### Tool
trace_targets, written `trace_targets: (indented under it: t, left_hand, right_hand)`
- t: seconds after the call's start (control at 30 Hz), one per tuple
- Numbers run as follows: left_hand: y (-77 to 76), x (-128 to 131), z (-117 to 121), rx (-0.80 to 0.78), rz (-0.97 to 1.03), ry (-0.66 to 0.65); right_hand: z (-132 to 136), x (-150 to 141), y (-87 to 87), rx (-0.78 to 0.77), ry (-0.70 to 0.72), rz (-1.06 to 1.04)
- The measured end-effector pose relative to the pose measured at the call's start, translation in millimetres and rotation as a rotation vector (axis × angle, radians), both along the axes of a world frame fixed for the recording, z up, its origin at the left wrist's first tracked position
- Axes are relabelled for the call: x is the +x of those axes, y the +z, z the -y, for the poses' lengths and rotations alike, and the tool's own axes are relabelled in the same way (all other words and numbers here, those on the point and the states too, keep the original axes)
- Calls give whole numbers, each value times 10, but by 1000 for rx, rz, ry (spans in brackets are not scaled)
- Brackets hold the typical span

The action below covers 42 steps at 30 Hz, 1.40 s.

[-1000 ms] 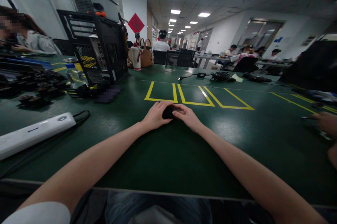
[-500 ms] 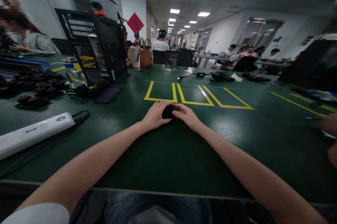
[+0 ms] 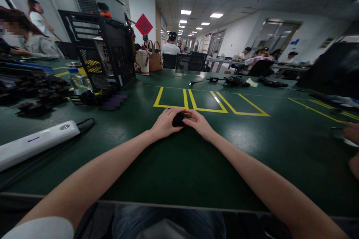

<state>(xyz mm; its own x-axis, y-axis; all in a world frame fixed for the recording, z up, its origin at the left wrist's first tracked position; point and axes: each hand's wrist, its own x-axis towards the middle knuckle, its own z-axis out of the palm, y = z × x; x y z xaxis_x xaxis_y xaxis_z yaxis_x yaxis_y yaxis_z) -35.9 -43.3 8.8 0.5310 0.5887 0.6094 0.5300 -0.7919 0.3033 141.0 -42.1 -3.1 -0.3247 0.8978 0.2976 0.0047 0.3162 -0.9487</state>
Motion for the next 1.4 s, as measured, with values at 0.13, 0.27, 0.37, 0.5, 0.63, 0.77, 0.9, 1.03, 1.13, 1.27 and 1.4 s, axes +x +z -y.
trace_targets:
  t: [0.13, 0.27, 0.37, 0.5, 0.63, 0.77, 0.9, 1.03, 1.13, 1.27, 1.4]
  left_hand:
    - [5, -3, 5, -4, 0, 0]
    - [13, -1, 11, -5, 3, -4]
    - [17, 2, 13, -8, -2, -5]
    - [22, 0, 16, -20, 1, -3]
    - [25, -5, 18, -28, -5, -1]
    - [17, -4, 11, -14, -11, 2]
    - [8, 0, 6, -1, -12, 4]
    - [5, 2, 5, -1, -10, 7]
    - [7, 2, 9, -6, -6, 4]
    - [13, 5, 16, -13, 3, 1]
    - [13, 8, 17, -17, 6, -1]
  right_hand:
    - [18, 10, 3, 28, 49, -8]
    - [28, 3, -2, 35, 48, -23]
    - [28, -2, 0, 14, 30, -28]
    - [29, 1, 16, 9, 8, 4]
    - [25, 6, 18, 9, 43, 16]
    - [16, 2, 3, 31, 52, -22]
    - [11, -5, 3, 3, 2, -25]
    - [13, -2, 14, -13, -12, -11]
    - [16, 1, 18, -39, 9, 0]
    - [25, 1, 11, -21, 66, -37]
    - [38, -7, 14, -4, 39, -37]
